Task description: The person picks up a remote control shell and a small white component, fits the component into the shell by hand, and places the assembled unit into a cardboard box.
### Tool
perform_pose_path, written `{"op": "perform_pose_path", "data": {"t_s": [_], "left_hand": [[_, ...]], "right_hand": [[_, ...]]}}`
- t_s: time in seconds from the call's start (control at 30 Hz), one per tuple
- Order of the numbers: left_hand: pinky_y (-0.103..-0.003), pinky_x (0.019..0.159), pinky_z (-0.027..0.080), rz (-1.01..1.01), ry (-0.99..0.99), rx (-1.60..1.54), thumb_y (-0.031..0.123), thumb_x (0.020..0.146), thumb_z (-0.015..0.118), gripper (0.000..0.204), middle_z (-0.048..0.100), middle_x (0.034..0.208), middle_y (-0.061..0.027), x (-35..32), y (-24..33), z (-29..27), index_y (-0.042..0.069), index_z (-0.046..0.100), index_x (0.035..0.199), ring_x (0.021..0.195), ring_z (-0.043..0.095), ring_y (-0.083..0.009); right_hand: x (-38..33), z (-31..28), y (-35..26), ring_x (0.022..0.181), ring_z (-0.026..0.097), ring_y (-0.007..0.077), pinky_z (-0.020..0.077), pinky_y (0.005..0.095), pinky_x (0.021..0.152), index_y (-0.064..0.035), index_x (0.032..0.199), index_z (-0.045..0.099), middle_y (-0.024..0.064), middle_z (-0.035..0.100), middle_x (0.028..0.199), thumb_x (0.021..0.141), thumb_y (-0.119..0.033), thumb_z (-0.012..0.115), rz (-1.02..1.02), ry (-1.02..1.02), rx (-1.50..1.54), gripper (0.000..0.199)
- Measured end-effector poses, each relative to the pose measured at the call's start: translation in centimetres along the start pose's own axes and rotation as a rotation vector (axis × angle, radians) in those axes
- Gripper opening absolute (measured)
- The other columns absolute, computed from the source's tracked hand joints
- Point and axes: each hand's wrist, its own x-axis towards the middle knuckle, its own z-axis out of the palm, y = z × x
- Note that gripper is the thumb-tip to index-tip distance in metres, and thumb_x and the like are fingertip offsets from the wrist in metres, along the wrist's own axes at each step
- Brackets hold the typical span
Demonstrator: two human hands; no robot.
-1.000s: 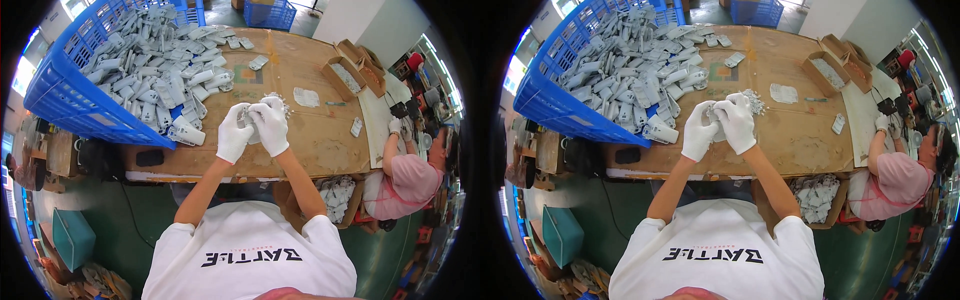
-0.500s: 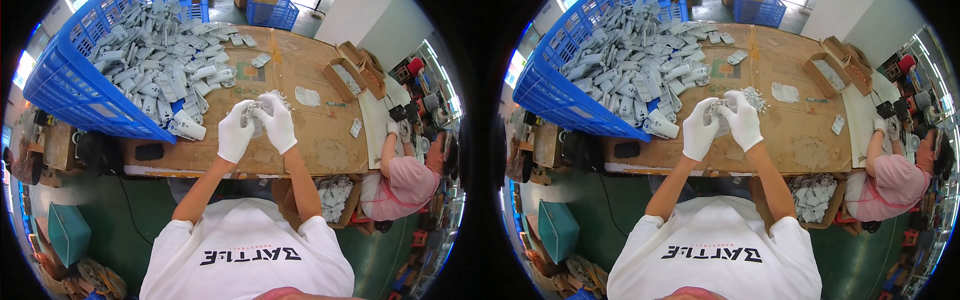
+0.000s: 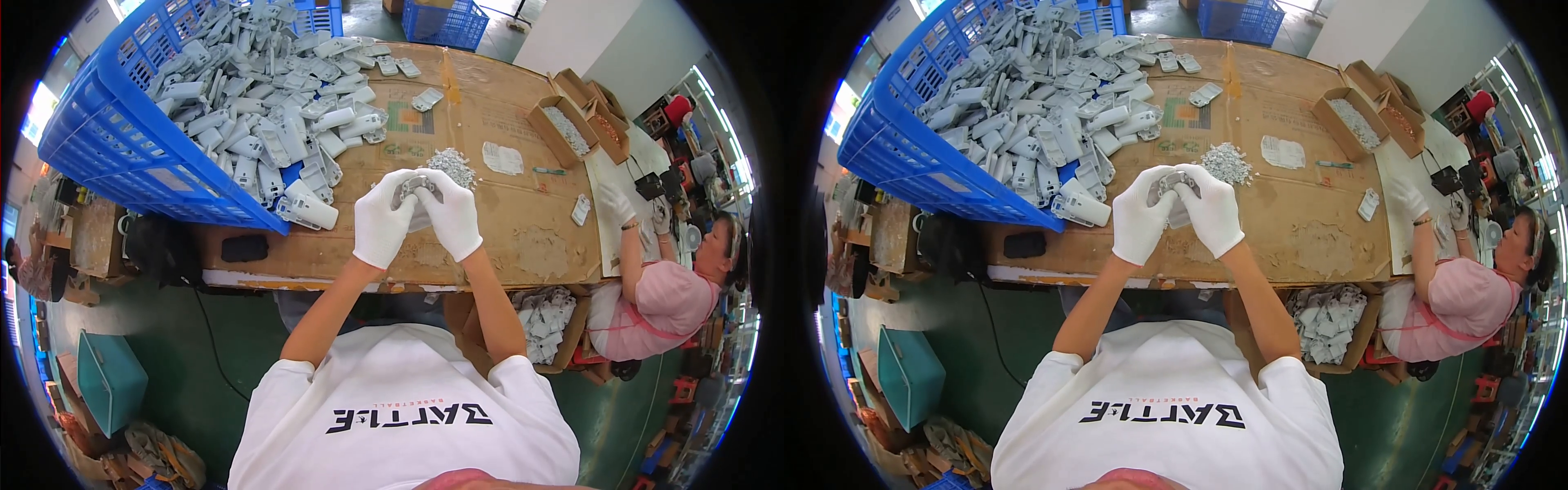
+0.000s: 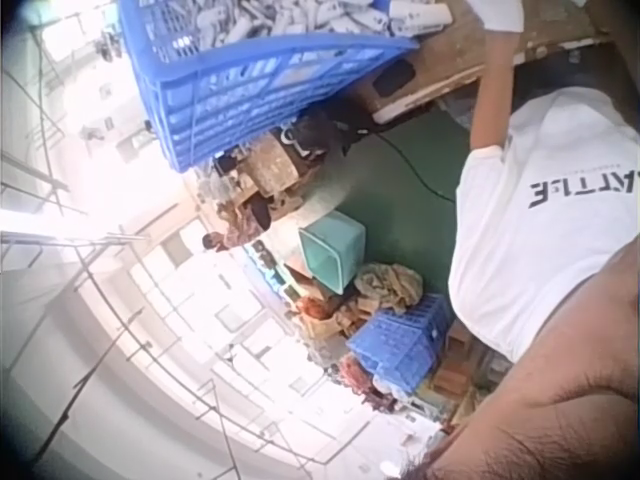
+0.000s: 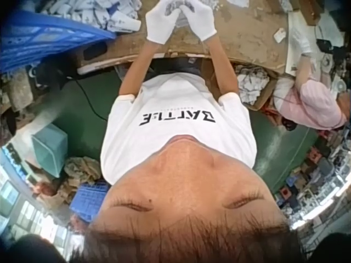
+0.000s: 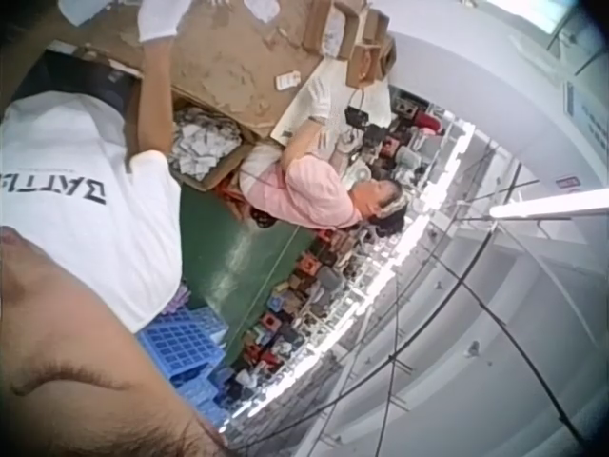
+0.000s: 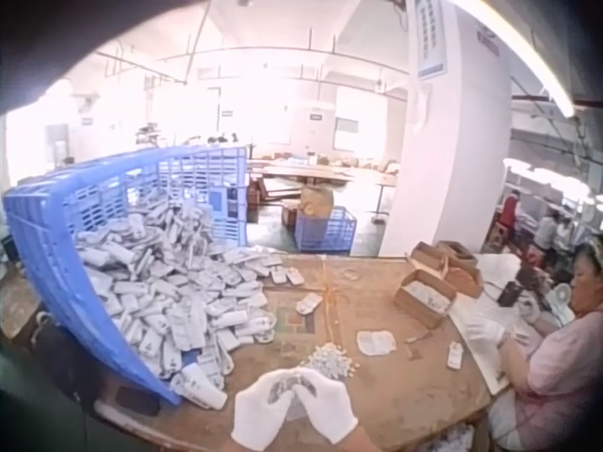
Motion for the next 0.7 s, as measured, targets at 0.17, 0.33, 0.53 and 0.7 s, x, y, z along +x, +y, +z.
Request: {"op": "perform_pose_path", "data": {"t_s": [0.17,0.33,0.53,0.7], "left_hand": [[-0.029,0.084,0.055,-0.006,0.021,-0.019,-0.004,0.083,0.066,0.038,0.073,0.107,-0.0132,-0.5,-0.7,0.9,0.002,0.066,0.12,0.096,0.072,-0.0159],[-0.035,0.081,0.057,0.018,-0.007,0.028,-0.005,0.082,0.064,0.042,0.072,0.109,-0.0145,-0.9,-0.3,0.6,0.007,0.066,0.122,0.094,0.073,-0.0284],[-0.034,0.085,0.057,0.078,0.056,0.18,-0.001,0.082,0.068,0.046,0.071,0.114,-0.0161,-0.9,-1.3,0.4,0.006,0.063,0.127,0.1,0.072,-0.0278],[-0.035,0.08,0.057,0.058,0.067,0.14,-0.004,0.082,0.064,0.046,0.072,0.11,-0.0135,-0.9,-0.7,0.2,0.011,0.065,0.126,0.096,0.072,-0.0295]], "right_hand": [[-0.2,0.3,0.7,0.072,0.065,0.0155,0.0523,0.0295,0.07,-0.0043,0.109,0.069,0.0108,0.07,0.083,0.09,-0.005,0.066,0.009,-0.003,-0.024,0.019],[-0.6,0.6,1.5,0.078,0.065,0.013,0.0526,0.0286,0.074,-0.0023,0.113,0.067,0.0084,0.07,0.089,0.09,-0.003,0.065,0.083,-0.035,0.05,0.022],[-0.9,0.4,0.8,0.108,0.065,0.0192,0.0504,0.0323,0.095,-0.0027,0.132,0.057,0.0129,0.067,0.117,0.093,-0.005,0.059,0.089,-0.071,0.232,0.039],[-1.1,1.1,0.4,0.105,0.065,0.0199,0.0508,0.033,0.094,-0.0012,0.129,0.059,0.0122,0.067,0.113,0.091,-0.003,0.057,0.108,-0.059,0.31,0.039]]}}
